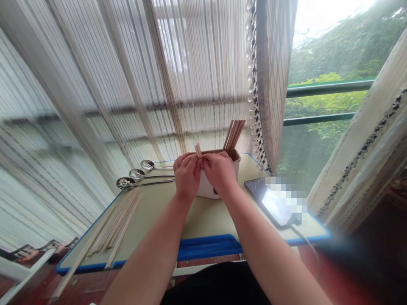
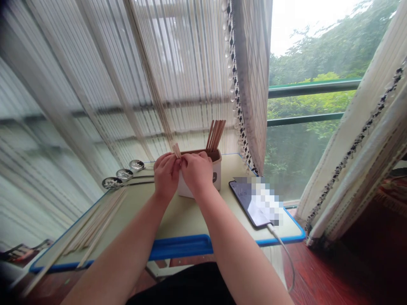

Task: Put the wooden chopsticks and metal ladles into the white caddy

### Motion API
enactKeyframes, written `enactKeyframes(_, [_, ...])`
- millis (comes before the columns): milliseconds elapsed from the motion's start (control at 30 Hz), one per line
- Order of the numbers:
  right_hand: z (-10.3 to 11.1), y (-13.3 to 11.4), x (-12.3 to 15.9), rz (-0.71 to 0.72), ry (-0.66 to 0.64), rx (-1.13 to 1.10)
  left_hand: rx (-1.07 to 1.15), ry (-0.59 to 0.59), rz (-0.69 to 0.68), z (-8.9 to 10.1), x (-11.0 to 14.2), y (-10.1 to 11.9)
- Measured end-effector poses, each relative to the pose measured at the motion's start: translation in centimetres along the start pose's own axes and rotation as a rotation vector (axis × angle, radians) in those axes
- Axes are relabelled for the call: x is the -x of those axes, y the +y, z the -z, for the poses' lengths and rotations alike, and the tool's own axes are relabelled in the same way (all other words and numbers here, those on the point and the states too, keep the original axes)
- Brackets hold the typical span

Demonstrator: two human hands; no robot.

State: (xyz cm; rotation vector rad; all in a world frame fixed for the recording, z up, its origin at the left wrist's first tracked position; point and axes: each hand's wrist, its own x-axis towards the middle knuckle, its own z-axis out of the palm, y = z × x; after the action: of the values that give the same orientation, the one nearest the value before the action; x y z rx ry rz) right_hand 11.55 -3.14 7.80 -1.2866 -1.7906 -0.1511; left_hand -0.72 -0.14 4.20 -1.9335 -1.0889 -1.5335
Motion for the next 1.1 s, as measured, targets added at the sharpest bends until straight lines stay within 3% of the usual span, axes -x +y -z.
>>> enactKeyframes(367, [0.1, 0.0, -0.3, -0.085, 0.010, -0.070, 0.114, 0.044, 0.068, -0.2, -0.2, 0.5])
enactKeyframes(867, [0.2, -0.1, 0.0, -0.016, -0.005, -0.097, 0.051, 0.103, 0.092, -0.5, 0.1, -0.1])
enactKeyframes(1000, [-0.2, -0.1, 0.0, -0.046, 0.060, -0.076, 0.036, 0.095, 0.153, 0.2, 0.4, 0.3])
enactKeyframes(1100, [-0.9, -0.2, 0.3, -0.029, 0.217, -0.060, 0.033, 0.172, 0.263, 1.0, 0.5, 0.6])
